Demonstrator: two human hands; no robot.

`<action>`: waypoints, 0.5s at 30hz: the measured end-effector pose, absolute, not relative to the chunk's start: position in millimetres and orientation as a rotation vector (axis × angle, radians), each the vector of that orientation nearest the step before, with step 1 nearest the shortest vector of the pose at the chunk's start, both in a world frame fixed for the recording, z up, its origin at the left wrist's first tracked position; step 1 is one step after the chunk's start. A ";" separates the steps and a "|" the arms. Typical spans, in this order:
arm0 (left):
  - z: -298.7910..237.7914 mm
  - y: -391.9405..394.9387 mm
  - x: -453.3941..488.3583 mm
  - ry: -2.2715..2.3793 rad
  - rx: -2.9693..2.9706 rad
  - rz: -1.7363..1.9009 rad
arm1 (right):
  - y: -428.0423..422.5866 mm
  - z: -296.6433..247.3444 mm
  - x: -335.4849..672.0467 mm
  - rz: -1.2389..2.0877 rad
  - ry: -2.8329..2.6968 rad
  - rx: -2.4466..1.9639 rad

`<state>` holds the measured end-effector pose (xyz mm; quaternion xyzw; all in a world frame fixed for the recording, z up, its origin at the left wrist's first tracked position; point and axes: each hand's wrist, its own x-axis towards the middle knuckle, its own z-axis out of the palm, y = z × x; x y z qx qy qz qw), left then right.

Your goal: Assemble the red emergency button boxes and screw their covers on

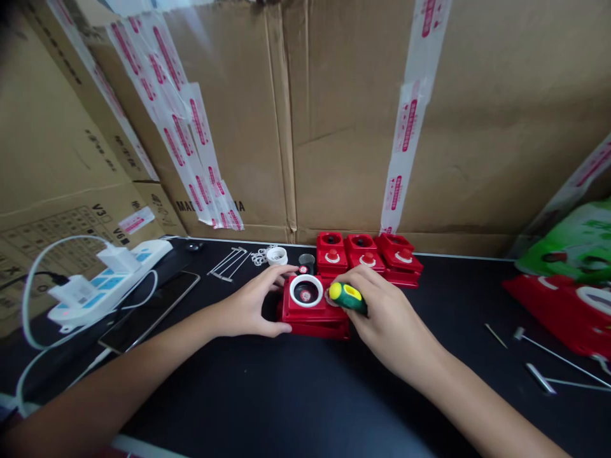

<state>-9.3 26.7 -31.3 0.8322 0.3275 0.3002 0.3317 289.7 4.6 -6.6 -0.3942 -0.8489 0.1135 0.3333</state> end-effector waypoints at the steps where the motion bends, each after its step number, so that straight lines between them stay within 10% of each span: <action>1: -31.3 26.6 -9.8 0.864 2.180 0.776 | 4.6 -6.5 289.7 0.286 -2.210 -1.029; 15: -30.3 30.4 -11.5 0.844 2.222 0.809 | -3.0 27.7 316.5 0.184 -2.276 -0.821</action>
